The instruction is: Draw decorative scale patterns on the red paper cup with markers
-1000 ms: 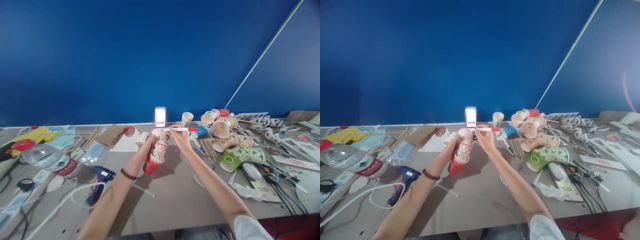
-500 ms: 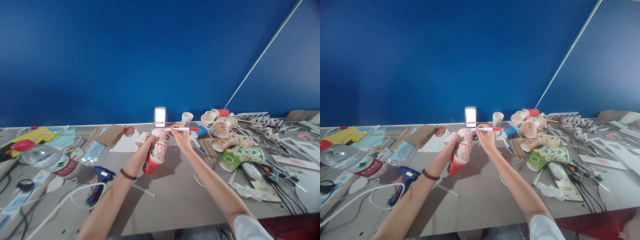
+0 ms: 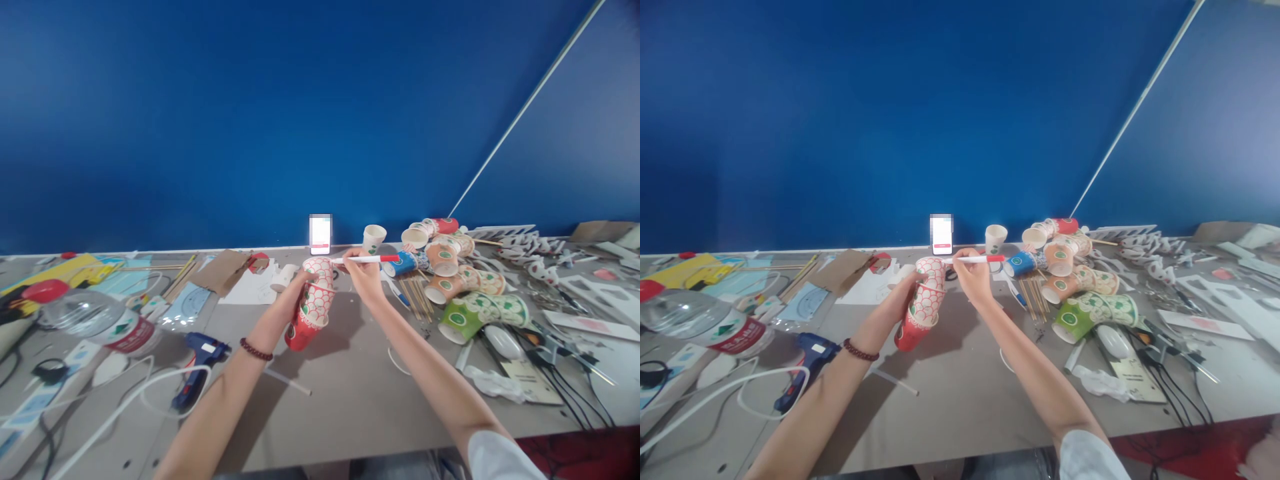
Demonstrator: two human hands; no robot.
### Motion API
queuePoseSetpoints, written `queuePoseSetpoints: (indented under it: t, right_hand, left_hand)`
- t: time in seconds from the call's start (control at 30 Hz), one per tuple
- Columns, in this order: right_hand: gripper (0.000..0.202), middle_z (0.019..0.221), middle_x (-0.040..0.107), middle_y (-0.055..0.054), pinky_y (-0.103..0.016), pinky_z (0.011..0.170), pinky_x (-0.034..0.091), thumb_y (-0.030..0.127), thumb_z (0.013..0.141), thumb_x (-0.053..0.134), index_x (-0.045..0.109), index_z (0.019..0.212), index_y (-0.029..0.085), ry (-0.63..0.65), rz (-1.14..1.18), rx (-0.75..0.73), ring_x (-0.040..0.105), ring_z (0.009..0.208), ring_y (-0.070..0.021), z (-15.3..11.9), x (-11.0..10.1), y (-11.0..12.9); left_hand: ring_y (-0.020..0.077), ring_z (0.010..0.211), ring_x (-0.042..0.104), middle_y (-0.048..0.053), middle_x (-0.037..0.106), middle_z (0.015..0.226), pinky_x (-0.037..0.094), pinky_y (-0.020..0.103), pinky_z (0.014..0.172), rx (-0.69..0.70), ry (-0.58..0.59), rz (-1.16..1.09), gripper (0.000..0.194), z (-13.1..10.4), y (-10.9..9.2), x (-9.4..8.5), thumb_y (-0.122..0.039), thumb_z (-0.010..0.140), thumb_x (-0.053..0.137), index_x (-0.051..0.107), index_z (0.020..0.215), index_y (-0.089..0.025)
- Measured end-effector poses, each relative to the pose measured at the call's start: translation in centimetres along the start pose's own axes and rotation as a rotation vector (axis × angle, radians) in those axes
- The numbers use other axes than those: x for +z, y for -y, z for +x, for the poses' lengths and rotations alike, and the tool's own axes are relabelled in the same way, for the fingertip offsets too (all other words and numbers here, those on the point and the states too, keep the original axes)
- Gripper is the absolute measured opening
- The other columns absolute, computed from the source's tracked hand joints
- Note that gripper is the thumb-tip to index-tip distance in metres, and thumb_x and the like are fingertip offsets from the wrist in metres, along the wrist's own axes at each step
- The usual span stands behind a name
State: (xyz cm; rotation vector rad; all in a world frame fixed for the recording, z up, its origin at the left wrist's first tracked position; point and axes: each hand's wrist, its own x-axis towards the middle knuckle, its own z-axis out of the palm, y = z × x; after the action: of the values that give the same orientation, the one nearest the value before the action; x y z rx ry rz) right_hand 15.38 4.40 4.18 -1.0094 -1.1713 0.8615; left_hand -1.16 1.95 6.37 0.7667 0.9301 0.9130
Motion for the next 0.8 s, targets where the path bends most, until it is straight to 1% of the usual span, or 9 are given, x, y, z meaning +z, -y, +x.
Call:
queuePoseSetpoints:
  t: [0.13,0.27,0.37,0.5,0.6,0.7,0.8]
  right_hand:
    - [0.014,0.073,0.06,0.0,-0.033,0.07,0.055,0.034,0.072,0.063,0.057,0.075,0.022,0.003,0.044,0.012,0.065,0.073,-0.0185,0.0,0.0,0.2]
    - [0.014,0.073,0.06,0.0,-0.035,0.074,0.055,0.035,0.072,0.062,0.057,0.075,0.022,0.005,0.039,0.025,0.065,0.075,-0.0188,0.0,0.1,0.2]
    - [0.014,0.074,0.06,0.0,-0.035,0.075,0.055,0.035,0.072,0.062,0.056,0.076,0.022,0.005,0.054,0.013,0.065,0.076,-0.019,0.0,0.1,0.3]
    - [0.012,0.074,0.06,0.0,-0.033,0.07,0.053,0.034,0.074,0.06,0.056,0.077,0.023,-0.004,0.039,-0.03,0.064,0.074,-0.0189,-0.1,0.1,0.5]
    - [0.01,0.075,0.059,0.0,-0.032,0.07,0.051,0.032,0.076,0.06,0.057,0.078,0.023,-0.004,0.056,-0.057,0.063,0.074,-0.0185,-0.1,0.0,0.6]
    - [0.01,0.075,0.059,0.0,-0.032,0.071,0.05,0.032,0.076,0.06,0.057,0.078,0.022,0.012,0.055,-0.074,0.062,0.074,-0.0181,-0.1,0.0,0.7]
    - [0.01,0.077,0.061,-0.001,-0.032,0.07,0.049,0.032,0.076,0.061,0.058,0.078,0.022,0.044,0.007,-0.086,0.061,0.074,-0.018,-0.3,0.1,0.8]
  left_hand:
    - [0.0261,0.072,0.07,0.01,0.071,0.077,0.055,0.033,0.061,-0.002,-0.001,0.001,0.042,0.1,0.1,-0.1,-0.029,0.072,0.06,0.06,0.11,-0.012]
    - [0.0244,0.069,0.07,0.01,0.071,0.076,0.055,0.032,0.061,0.01,-0.002,0.009,0.043,0.2,0.3,-0.1,-0.03,0.073,0.061,0.059,0.111,-0.012]
    - [0.0242,0.074,0.07,0.009,0.071,0.084,0.055,0.031,0.063,0.051,0.007,0.013,0.046,0.4,0.4,-0.3,-0.03,0.072,0.064,0.057,0.115,-0.015]
    - [0.0236,0.081,0.069,0.009,0.07,0.096,0.055,0.032,0.069,0.089,0.061,0.027,0.053,1.1,0.7,-0.8,-0.027,0.07,0.07,0.052,0.12,-0.018]
    - [0.024,0.08,0.069,0.011,0.069,0.094,0.054,0.033,0.07,0.091,0.018,0.107,0.054,1.7,1.1,-1.2,-0.032,0.07,0.073,0.052,0.117,-0.017]
    - [0.0236,0.079,0.068,0.01,0.068,0.092,0.053,0.031,0.068,0.1,-0.073,0.225,0.057,1.9,1.4,-1.5,-0.036,0.067,0.076,0.051,0.115,-0.018]
    - [0.0225,0.076,0.067,0.008,0.067,0.089,0.052,0.029,0.064,0.108,-0.167,0.356,0.059,1.9,1.5,-1.6,-0.039,0.066,0.077,0.05,0.115,-0.02]
